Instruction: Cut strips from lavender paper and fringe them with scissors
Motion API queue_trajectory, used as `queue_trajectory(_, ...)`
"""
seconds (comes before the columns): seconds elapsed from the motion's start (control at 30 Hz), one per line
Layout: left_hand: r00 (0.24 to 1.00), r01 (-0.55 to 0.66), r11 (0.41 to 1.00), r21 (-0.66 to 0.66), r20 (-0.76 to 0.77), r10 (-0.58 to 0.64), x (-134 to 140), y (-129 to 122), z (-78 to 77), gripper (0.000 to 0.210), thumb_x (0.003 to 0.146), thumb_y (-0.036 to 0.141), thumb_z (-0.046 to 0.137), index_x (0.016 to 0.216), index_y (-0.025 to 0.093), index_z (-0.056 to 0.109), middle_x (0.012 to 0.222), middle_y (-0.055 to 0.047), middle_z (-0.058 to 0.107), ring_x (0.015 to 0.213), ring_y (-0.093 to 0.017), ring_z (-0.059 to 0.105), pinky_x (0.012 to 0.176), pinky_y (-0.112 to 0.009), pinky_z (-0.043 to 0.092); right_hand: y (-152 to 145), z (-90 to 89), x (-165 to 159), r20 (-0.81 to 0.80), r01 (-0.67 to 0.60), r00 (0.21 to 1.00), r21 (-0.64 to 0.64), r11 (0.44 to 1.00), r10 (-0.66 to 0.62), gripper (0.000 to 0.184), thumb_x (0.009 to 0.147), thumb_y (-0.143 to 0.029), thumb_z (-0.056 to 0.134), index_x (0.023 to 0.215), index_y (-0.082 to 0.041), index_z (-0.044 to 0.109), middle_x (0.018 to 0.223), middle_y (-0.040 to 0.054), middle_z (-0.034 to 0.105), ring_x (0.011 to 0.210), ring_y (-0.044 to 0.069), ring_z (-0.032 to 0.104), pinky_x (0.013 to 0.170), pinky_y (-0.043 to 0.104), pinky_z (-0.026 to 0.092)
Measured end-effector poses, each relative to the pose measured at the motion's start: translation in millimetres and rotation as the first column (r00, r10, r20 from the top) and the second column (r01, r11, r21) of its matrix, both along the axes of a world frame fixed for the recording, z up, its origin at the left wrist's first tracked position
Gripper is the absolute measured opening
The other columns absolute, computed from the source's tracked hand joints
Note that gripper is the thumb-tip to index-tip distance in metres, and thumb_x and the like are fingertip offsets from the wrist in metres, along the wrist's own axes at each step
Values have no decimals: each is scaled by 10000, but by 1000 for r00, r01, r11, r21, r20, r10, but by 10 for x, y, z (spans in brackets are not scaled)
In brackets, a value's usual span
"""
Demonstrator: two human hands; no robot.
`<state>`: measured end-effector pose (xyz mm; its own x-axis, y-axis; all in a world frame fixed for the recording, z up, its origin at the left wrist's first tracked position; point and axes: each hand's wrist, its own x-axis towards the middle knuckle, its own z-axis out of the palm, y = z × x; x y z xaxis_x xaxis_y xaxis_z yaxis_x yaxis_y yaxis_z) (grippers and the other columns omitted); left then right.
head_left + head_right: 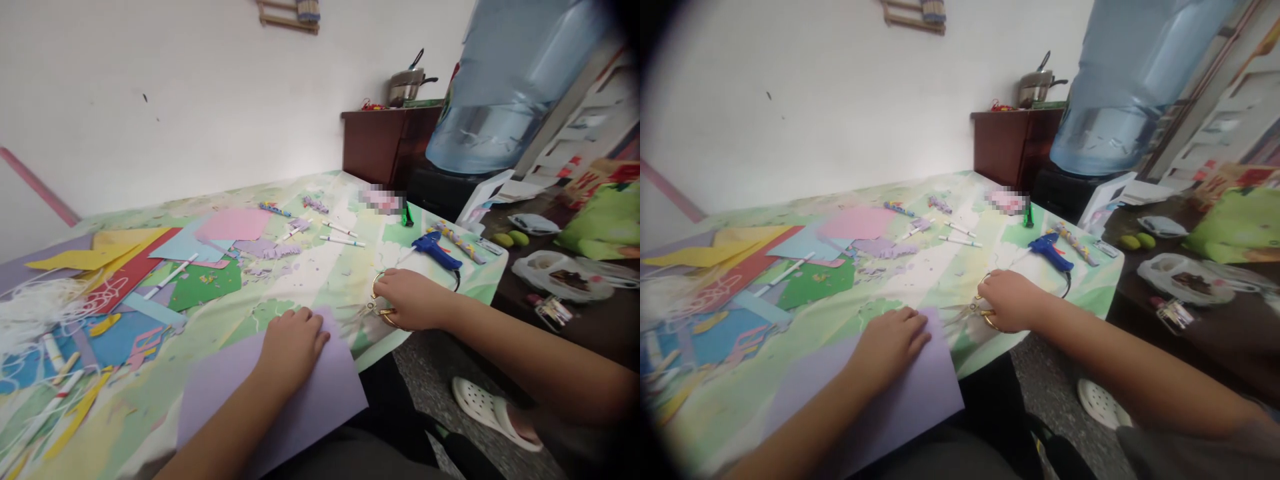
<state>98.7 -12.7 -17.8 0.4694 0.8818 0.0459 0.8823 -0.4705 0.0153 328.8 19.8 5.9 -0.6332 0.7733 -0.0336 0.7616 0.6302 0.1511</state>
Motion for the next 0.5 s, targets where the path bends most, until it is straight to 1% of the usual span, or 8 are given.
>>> queue_trajectory(0.1,1000,-11,999,37,-9,11,26,32,-40,299,794,321,301,785,211,579,791,-42,567,724,-182,496,626,-310,339,-61,-20,-61,24,-3,1000,-3,1000,3,167,602,-275,471,711,-159,522,685,57,549,683,181,466,586,271,301)
queue_trajectory(0.23,1000,-12,998,69,28,10,21,33,-85,313,800,291,291,816,209,592,789,-49,568,720,-176,491,633,-311,337,-105,-48,-153,64,64,996,35,997,-66,171,606,-266,455,708,-148,523,673,72,557,679,196,478,568,283,314)
queue_trajectory(0.3,998,14,997,78,64,-20,11,28,-87,310,797,293,299,794,201,595,811,-50,571,738,-177,485,650,-313,342,-121,-55,-191,78,71,994,42,997,-74,172,607,-269,453,700,-145,527,670,77,560,677,204,483,559,289,322)
queue_trajectory(0.4,989,85,993,76,118,-94,-7,37,-68,280,783,303,337,759,186,590,872,-44,576,793,-179,475,698,-311,346,-134,-60,-229,94,66,993,39,997,-69,171,611,-273,454,688,-142,533,665,83,563,667,209,490,552,295,332)
queue_trajectory(0.5,984,119,991,58,125,-126,-18,65,-40,259,775,304,360,755,175,585,864,-44,586,802,-178,478,711,-306,347,-136,-67,-248,100,71,992,41,997,-75,174,610,-272,458,686,-136,536,662,89,565,660,212,495,550,299,338)
